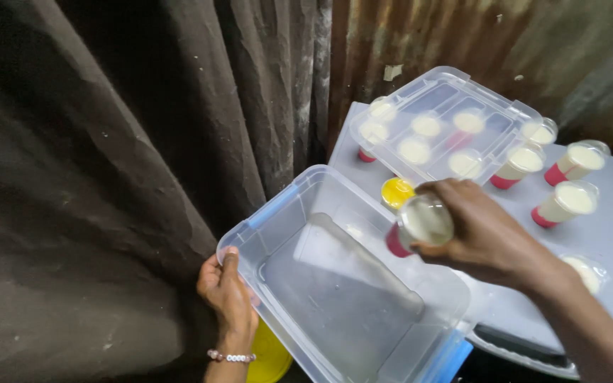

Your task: Cleaning a plastic container, filling it with small dessert cups, and placing it inside a chest freezer.

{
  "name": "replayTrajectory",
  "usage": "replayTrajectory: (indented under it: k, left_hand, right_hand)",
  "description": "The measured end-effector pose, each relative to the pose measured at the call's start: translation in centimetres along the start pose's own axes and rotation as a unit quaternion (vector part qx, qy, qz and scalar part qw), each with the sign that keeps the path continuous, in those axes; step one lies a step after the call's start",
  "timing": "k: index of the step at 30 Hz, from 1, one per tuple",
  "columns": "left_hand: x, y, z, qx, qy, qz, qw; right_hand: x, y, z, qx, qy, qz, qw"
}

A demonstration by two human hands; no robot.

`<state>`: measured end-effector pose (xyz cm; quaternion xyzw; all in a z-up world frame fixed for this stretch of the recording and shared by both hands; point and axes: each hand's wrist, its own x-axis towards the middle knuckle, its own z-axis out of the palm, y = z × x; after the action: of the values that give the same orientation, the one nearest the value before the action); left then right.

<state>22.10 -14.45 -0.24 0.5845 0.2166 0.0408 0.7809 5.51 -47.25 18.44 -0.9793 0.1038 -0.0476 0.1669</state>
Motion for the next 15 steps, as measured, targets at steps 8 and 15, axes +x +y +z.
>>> replayTrajectory:
  k: [8, 15]
  left_hand:
    - [-1.0, 0.1, -1.0, 0.020, -0.024, -0.018, 0.999]
    - [-1.3, 0.3, -0.3, 0.025, -0.002, -0.046, 0.999]
  right_hand:
    - [8.8, -6.1, 15.8, 0.034, -0.047, -0.055, 0.997]
    - [11.7, -6.0, 19.9, -0.046, 0.015, -0.066, 0.997]
